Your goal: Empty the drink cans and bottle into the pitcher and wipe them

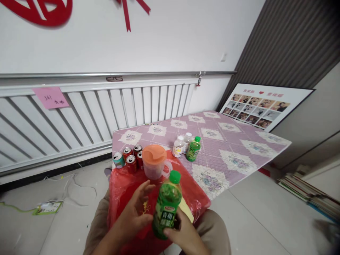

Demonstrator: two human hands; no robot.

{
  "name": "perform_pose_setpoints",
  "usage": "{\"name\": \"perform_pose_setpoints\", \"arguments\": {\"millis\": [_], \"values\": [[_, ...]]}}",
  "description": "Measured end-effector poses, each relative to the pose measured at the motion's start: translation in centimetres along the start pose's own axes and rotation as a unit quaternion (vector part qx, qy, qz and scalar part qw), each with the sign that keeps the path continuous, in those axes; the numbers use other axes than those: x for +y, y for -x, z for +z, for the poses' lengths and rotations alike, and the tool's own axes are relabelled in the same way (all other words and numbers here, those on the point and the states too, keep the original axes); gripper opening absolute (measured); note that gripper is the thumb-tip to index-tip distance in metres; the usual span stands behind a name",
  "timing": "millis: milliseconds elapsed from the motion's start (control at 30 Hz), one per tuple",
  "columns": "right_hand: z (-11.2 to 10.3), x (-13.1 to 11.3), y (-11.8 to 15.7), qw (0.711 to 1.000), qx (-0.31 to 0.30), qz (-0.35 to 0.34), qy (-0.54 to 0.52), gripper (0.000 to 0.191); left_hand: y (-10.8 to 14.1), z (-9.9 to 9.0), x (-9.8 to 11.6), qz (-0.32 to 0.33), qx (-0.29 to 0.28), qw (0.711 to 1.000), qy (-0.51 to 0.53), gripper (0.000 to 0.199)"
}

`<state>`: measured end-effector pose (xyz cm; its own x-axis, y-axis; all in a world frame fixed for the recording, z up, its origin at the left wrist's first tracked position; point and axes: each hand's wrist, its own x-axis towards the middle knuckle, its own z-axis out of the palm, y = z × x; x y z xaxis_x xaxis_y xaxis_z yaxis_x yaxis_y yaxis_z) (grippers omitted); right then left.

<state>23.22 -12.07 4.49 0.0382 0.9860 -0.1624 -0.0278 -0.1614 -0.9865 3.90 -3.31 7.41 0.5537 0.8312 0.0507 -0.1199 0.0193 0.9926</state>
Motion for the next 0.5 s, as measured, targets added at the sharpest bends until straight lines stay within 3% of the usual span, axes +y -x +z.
{"name": "perform_pose_setpoints", "arguments": {"millis": [100,233,367,500], "values": [[-2.8,0.3,-0.5,0.996,0.082,-0.016,-0.003,0.059,-1.1,-3.1,-0.3,-0.013,0.112,0.991,-0.074,0.065],[-6.1,-0.2,-1.4,0.986,0.167,-0.007,-0.005,0.057,-2.8,-8.0,-2.6,-0.048,0.228,0.967,-0.103,0.068],[-8.1,-0.3,-2.2,0.979,0.203,-0.005,0.006,0.059,-4.1,-11.3,-5.9,-0.081,0.255,0.952,-0.149,0.070],[-9.2,0.8,-2.9,0.975,0.221,-0.015,0.028,0.058,-4.8,-13.0,-8.7,-0.122,0.265,0.939,-0.185,0.060]]}}
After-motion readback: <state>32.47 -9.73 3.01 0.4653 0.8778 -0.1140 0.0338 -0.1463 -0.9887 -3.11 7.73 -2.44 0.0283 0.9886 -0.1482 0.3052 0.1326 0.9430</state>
